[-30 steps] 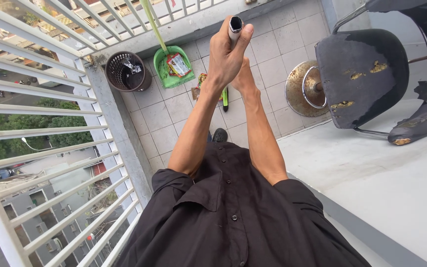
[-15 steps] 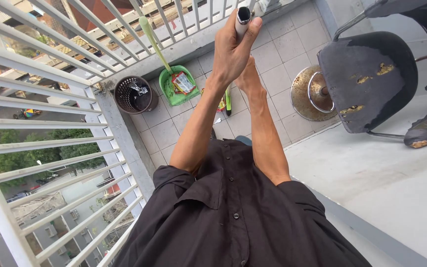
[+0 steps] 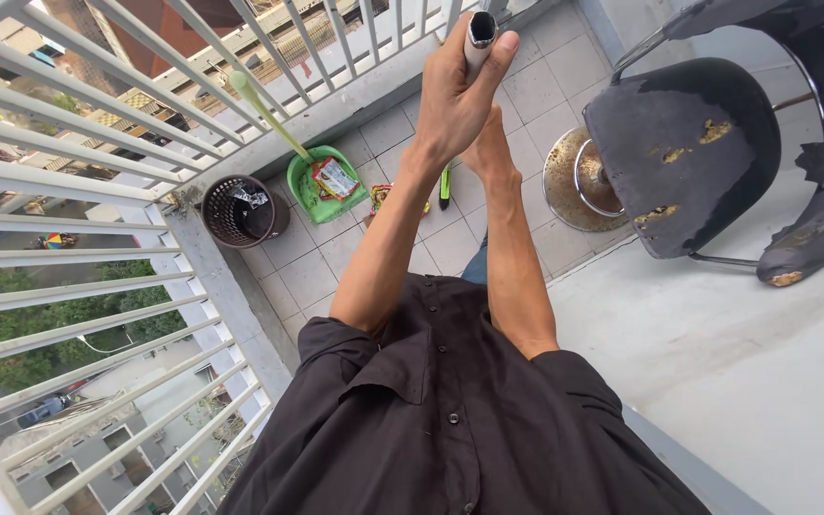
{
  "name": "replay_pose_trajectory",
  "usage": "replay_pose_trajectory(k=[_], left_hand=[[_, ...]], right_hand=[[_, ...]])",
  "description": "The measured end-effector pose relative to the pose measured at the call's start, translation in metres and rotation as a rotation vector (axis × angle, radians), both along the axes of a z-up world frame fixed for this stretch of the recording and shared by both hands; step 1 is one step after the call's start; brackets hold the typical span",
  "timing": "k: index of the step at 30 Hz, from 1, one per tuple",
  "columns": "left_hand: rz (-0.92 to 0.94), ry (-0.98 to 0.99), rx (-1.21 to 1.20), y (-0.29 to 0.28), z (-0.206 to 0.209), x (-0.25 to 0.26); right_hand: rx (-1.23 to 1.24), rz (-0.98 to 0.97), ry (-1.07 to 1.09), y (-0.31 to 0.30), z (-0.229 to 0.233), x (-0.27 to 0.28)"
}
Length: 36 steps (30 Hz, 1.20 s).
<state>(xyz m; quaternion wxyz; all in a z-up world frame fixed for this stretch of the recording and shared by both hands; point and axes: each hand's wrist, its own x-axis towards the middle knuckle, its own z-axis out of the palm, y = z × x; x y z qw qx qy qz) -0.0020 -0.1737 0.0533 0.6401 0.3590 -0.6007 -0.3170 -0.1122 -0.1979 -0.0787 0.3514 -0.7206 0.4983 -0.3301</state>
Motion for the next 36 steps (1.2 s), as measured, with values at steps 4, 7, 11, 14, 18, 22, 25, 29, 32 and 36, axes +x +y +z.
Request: replay_pose_trajectory(k=[4, 7, 11, 14, 18, 22, 25, 29, 32, 36], left_hand=[[0.027, 0.003, -0.015, -0.028, 0.007, -0.030], [0.049, 0.009, -0.014, -0.058, 0.008, -0.062], [0.095, 0.009, -0.025, -0.091, 0.009, -0.101], [0.124, 0.026, 0.010, -0.111, 0.012, -0.131], [0.178, 0.042, 0.018, -0.137, 0.008, -0.164], [0.209, 0.068, 0.045, -0.162, 0.000, -0.194], [0.226, 0.084, 0.049, -0.179, 0.000, -0.213], [0.232, 0.095, 0.065, -0.195, -0.008, -0.227], [0.236, 0.106, 0.080, -0.207, -0.019, -0.235], [0.229, 0.148, 0.103, -0.221, -0.028, -0.243]], right_hand=[[-0.030, 0.024, 0.004, -0.030, 0.007, -0.028], [-0.093, 0.067, -0.040, -0.061, 0.008, -0.059], [-0.029, 0.102, -0.058, -0.102, -0.005, -0.098], [-0.027, 0.132, -0.040, -0.125, 0.000, -0.128], [0.035, 0.157, -0.011, -0.155, -0.002, -0.161], [-0.008, 0.216, -0.103, -0.178, 0.004, -0.189], [-0.064, 0.226, -0.088, -0.200, 0.000, -0.208], [-0.159, 0.220, -0.030, -0.213, 0.017, -0.219], [-0.181, 0.221, -0.031, -0.219, 0.026, -0.226], [-0.126, 0.194, -0.051, -0.232, 0.029, -0.232]])
